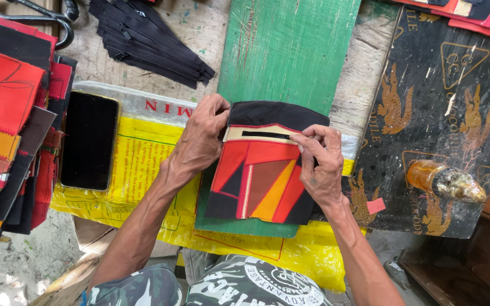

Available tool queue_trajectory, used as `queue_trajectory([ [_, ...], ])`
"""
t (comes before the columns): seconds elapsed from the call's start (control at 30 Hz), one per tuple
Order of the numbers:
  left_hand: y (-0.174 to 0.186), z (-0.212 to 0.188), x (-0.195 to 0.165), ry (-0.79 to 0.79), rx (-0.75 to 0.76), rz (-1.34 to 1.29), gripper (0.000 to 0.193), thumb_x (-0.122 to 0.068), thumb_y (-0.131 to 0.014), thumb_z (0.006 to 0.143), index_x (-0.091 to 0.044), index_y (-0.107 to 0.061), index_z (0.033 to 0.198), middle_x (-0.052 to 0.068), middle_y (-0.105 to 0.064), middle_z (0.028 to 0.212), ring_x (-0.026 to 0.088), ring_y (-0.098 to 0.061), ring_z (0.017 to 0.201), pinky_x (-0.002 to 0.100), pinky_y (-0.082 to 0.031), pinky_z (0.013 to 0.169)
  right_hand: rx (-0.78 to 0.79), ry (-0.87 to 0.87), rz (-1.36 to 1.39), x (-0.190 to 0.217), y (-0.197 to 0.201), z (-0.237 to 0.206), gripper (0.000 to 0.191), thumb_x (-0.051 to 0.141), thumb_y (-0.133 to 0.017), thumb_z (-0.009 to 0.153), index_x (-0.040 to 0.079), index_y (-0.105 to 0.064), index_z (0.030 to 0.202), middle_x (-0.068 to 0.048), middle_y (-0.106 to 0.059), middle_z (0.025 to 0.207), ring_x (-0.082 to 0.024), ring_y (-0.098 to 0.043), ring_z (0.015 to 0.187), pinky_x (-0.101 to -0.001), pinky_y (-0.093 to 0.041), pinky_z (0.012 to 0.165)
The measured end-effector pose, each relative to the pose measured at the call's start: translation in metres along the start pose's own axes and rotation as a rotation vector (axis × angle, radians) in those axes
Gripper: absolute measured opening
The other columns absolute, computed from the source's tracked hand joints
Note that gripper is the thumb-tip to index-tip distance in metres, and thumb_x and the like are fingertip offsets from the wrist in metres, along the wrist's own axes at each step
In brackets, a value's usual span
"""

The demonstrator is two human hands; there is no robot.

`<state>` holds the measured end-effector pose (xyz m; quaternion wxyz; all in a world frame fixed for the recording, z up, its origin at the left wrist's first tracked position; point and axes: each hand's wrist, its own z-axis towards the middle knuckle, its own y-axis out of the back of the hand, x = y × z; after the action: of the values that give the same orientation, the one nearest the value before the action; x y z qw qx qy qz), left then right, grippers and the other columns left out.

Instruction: The person attaches zippers to patchwork fabric panels at a workbench. They align a zipper along the top edge of a colorful patchwork piece, press and fold the fabric edge over the zipper tape, smooth it down by hand, then set the finished panel aside and pick up the next panel and zipper to repeat the process.

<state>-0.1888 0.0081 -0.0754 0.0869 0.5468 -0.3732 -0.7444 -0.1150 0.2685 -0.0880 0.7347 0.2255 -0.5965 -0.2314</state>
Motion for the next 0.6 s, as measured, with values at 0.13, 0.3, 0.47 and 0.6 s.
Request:
queue_trajectory([
  [0.13, 0.0005, -0.0006, -0.0005, 0.02, 0.006, -0.022, 0.028, -0.012, -0.078, 0.083, 0.002, -0.063, 0.102, 0.017, -0.055, 0.099, 0.035, -0.055, 0.098, 0.043, -0.046, 0.085, 0.047, -0.019, -0.007, 0.0022, 0.0005, 0.0039, 0.034, -0.013, -0.064, 0.087, 0.009, -0.074, 0.112, -0.008, -0.057, 0.108, -0.022, -0.053, 0.093, -0.035, -0.046, 0.086],
  [0.3, 0.001, -0.0004, -0.0012, 0.011, -0.001, -0.016, 0.028, -0.012, -0.078, 0.082, 0.002, -0.063, 0.102, 0.017, -0.055, 0.099, 0.035, -0.055, 0.098, 0.043, -0.046, 0.086, 0.083, 0.008, -0.036, 0.004, 0.0011, 0.008, 0.037, -0.014, -0.061, 0.085, 0.009, -0.074, 0.111, -0.008, -0.056, 0.106, -0.025, -0.053, 0.096, -0.0387, -0.044, 0.093],
  [0.47, 0.0023, -0.0005, -0.0012, 0.024, 0.012, -0.029, 0.027, -0.009, -0.077, 0.082, 0.002, -0.063, 0.102, 0.017, -0.054, 0.099, 0.035, -0.055, 0.098, 0.043, -0.046, 0.085, 0.05, -0.004, -0.006, 0.0058, 0.0001, 0.0072, 0.036, -0.012, -0.063, 0.089, 0.009, -0.073, 0.116, -0.007, -0.059, 0.105, -0.025, -0.054, 0.099, -0.038, -0.044, 0.094],
  [0.6, 0.0034, -0.0002, -0.0003, 0.025, 0.016, -0.028, 0.026, -0.005, -0.076, 0.082, 0.003, -0.063, 0.103, 0.017, -0.054, 0.1, 0.035, -0.055, 0.099, 0.043, -0.046, 0.085, 0.047, -0.004, 0.0, 0.005, -0.0014, 0.007, 0.036, -0.012, -0.065, 0.089, 0.009, -0.075, 0.116, -0.007, -0.06, 0.103, -0.023, -0.053, 0.094, -0.0361, -0.045, 0.089],
])
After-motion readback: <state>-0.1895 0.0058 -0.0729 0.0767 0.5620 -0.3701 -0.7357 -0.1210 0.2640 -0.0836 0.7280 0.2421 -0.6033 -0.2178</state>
